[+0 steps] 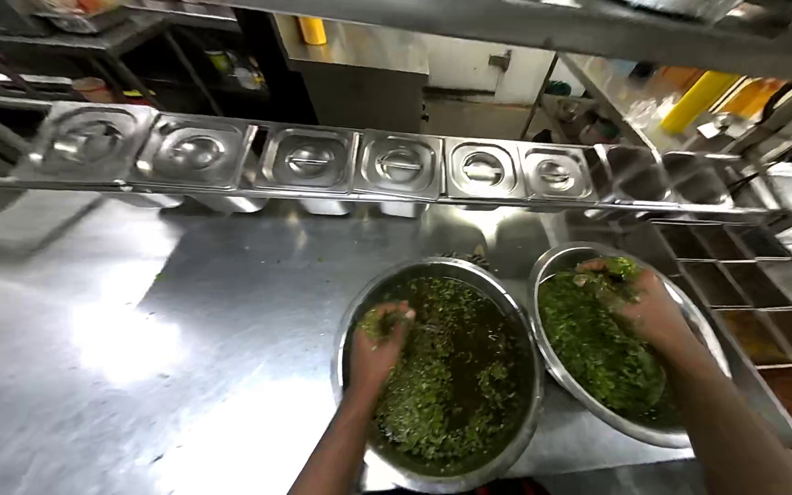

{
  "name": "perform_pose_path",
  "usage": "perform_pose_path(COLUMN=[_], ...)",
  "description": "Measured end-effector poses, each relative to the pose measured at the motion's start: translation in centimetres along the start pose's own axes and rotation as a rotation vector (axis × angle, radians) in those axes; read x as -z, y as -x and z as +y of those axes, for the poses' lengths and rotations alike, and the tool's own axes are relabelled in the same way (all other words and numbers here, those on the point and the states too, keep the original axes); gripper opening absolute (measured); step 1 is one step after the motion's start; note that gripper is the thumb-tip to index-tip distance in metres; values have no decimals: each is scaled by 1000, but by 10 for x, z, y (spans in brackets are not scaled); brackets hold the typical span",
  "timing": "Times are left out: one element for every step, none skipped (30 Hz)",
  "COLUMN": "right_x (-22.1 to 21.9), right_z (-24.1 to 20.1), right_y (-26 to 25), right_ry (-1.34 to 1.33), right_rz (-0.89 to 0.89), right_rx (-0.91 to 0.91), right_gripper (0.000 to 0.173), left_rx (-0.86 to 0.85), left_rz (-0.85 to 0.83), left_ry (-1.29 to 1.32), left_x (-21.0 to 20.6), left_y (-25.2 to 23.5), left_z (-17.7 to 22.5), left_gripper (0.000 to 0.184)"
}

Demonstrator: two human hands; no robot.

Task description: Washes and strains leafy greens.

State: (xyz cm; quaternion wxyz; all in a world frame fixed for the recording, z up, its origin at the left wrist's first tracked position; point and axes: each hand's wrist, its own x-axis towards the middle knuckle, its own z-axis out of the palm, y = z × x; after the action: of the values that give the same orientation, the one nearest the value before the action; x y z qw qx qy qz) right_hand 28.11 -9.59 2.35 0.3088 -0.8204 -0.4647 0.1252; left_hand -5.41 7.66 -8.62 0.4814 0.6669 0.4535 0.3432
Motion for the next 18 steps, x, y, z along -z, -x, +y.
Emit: perform_pose_path(right_x=[-13,-31,-51,-72,-93,-113,-129,-143,-153,-160,-166,-170,-174,-177,-180,-184,-186,-187], right_z=[-16,-32,-47,-59,-68,-75,-79,-81,-81,-81,-80,-78,-76,-74,-74,-73,-74,-75], right_y=[2,5,9,12,13,13,12,12,11,11,10,8,7,5,4,4,4,5], right_ry=[-22,-23,15,109,231,352,459,542,594,631,661,676,682,691,701,709,715,734], right_rz=[-52,-141,-265,-430,-605,-769,-892,-959,-987,-1000,-1008,-1014,-1013,-1012,-1016,-1023,-1033,-1056], right_rx=[71,144,215,262,282,299,313,313,302,289,279,266,257,245,228,210,194,186], right_gripper=[26,27,27,29,35,45,54,62,68,72,74,75,75,74,73,72,69,64], left_rx=[-34,-80,-124,-150,-161,-161,-143,-108,-68,-38,-21,-5,12,37,64,90,102,112], left_rz=[3,-5,-33,-90,-193,-344,-530,-717,-857,-934,-962,-972,-980,-992,-1010,-1039,-1070,-1104], left_ry=[-16,-41,-88,-158,-262,-400,-563,-722,-839,-911,-953,-982,-1012,-1044,-1076,-1110,-1156,-1191], left_x=[-1,-2,-4,-4,-4,-3,-3,-4,-8,-13,-17,-21,-24,-27,-28,-29,-30,-30], left_y=[0,0,1,2,5,7,9,9,9,9,9,9,8,7,5,4,2,0], left_z=[-3,-7,-12,-13,-9,1,14,29,41,45,43,39,35,33,31,29,27,27], left_gripper=[23,24,26,28,31,34,38,43,49,55,62,69,77,86,91,95,94,89])
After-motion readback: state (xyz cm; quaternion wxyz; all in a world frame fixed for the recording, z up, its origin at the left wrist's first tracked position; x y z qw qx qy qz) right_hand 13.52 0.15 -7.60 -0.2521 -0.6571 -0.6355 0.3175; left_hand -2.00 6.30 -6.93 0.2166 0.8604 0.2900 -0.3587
